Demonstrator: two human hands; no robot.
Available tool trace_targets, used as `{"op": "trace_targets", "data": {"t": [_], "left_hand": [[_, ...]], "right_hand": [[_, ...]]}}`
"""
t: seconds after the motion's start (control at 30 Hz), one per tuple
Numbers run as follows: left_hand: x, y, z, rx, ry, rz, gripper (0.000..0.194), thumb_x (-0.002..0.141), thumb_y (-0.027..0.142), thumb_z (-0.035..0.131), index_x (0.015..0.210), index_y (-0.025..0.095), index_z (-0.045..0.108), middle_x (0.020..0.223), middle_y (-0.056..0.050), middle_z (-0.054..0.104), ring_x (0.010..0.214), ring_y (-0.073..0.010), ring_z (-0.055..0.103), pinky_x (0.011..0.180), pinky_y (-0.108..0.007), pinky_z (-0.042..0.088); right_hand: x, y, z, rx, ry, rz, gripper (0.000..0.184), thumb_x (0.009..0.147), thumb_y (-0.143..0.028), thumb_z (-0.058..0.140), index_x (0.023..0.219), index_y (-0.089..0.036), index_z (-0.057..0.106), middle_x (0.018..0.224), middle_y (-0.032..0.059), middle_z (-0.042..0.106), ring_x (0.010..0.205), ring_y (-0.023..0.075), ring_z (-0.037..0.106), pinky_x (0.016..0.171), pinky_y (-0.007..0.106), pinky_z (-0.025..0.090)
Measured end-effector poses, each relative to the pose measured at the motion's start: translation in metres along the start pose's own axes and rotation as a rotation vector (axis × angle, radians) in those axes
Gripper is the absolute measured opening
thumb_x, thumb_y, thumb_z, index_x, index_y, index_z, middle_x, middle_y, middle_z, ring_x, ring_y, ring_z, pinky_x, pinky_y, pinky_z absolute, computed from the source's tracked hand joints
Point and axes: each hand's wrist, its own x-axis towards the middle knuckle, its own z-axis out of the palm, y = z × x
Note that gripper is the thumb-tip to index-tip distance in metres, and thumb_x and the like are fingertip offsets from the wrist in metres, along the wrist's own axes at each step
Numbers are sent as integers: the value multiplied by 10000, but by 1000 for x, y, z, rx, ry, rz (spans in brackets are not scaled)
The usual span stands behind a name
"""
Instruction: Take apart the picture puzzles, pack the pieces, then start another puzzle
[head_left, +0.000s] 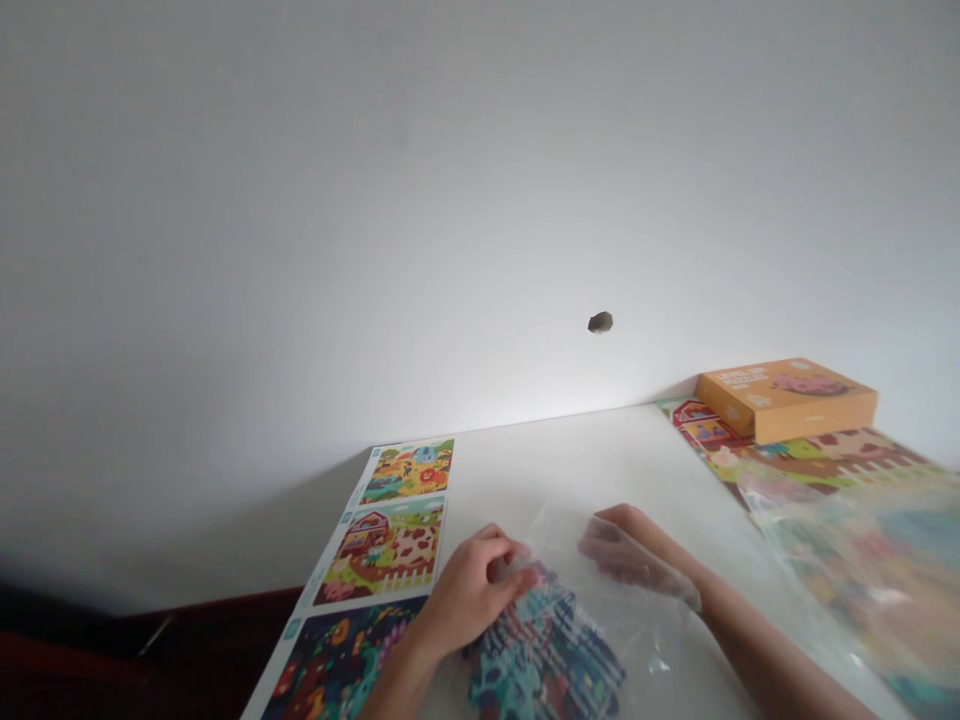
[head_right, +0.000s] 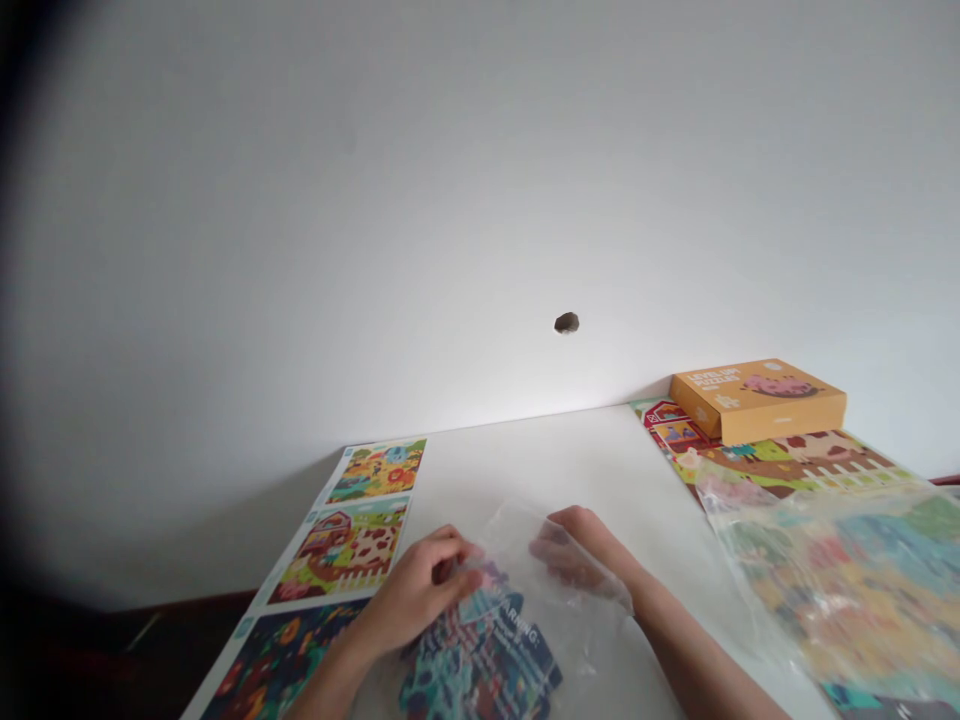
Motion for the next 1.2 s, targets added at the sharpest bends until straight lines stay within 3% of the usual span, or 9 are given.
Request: {"op": "trace_targets", "data": {"t": [0.1, 0.23, 0.37, 0.43, 0.5, 0.7, 0.8, 1.03, 1.2], "left_hand": [[-2, 2, 5, -95, 25, 9, 272, 818, 424, 639, 732, 166, 646, 663, 17, 546, 613, -134, 483, 579, -225, 341], [0, 1, 4, -363, 251, -26, 315, 841, 446, 618, 697, 169, 571, 614, 34, 523, 588, -122, 477, 568, -208, 350], [2, 4, 1, -634, 467, -35, 308, 790, 471, 678, 746, 181, 585, 724, 5, 644, 720, -162, 595, 690, -231, 459], [2, 6, 1, -753, 495, -41, 302, 777, 472, 695, 793, 185, 604, 792, -15, 691, 786, -190, 638, 752, -271, 497], [1, 7, 0, -805, 520, -29, 297, 774, 462, 705, 825, 182, 623, 822, -34, 711, 819, -208, 660, 787, -302, 516], [-11, 6, -3, -796, 628, 134, 318, 730, 459, 746, 891, 202, 651, 810, -37, 710, 804, -222, 667, 772, -316, 532], [-10, 4, -1, -718, 646, 158, 342, 719, 491, 742, 853, 193, 639, 782, -28, 677, 752, -200, 634, 710, -275, 513], [7, 3, 2, -545, 708, -55, 372, 726, 497, 731, 669, 184, 538, 546, 57, 480, 528, -104, 476, 516, -183, 399], [3, 4, 4, -604, 589, -59, 413, 679, 519, 744, 899, 179, 666, 863, -42, 706, 872, -218, 664, 776, -263, 517]], "right_hand": [[9, 7, -4, 120, 203, 33, 424, 756, -555, 583, 656, -148, 647, 496, 6, 584, 399, 108, 474, 413, 223, 345], [14, 14, -18, 419, 507, 110, 693, 770, -768, 427, 851, -136, 700, 751, 109, 703, 552, 167, 606, 497, 263, 435], [5, 7, -16, 730, 216, 126, 889, 803, -835, 222, 1003, -111, 697, 886, 154, 717, 708, 214, 674, 640, 317, 504], [-1, 0, -9, 712, 22, 6, 811, 816, -799, 347, 1055, -106, 694, 908, 140, 723, 790, 229, 683, 749, 347, 509], [-5, -8, -2, 587, -47, -133, 664, 797, -704, 547, 1062, -117, 707, 915, 117, 731, 848, 247, 675, 824, 377, 499], [-13, -11, 6, 407, 432, -398, 339, 813, -525, 655, 855, -212, 779, 839, 74, 747, 858, 273, 663, 819, 373, 518], [-12, -6, 5, 410, 446, -431, 320, 837, -508, 634, 851, -219, 772, 794, 67, 738, 804, 262, 659, 770, 364, 523], [-1, -5, 9, 386, 422, -281, 449, 854, -564, 588, 884, -135, 717, 789, 89, 737, 762, 225, 652, 725, 311, 494], [-2, -2, 1, 58, 442, -276, 417, 805, -559, 635, 929, -173, 732, 835, 54, 716, 798, 222, 610, 717, 302, 457]]}}
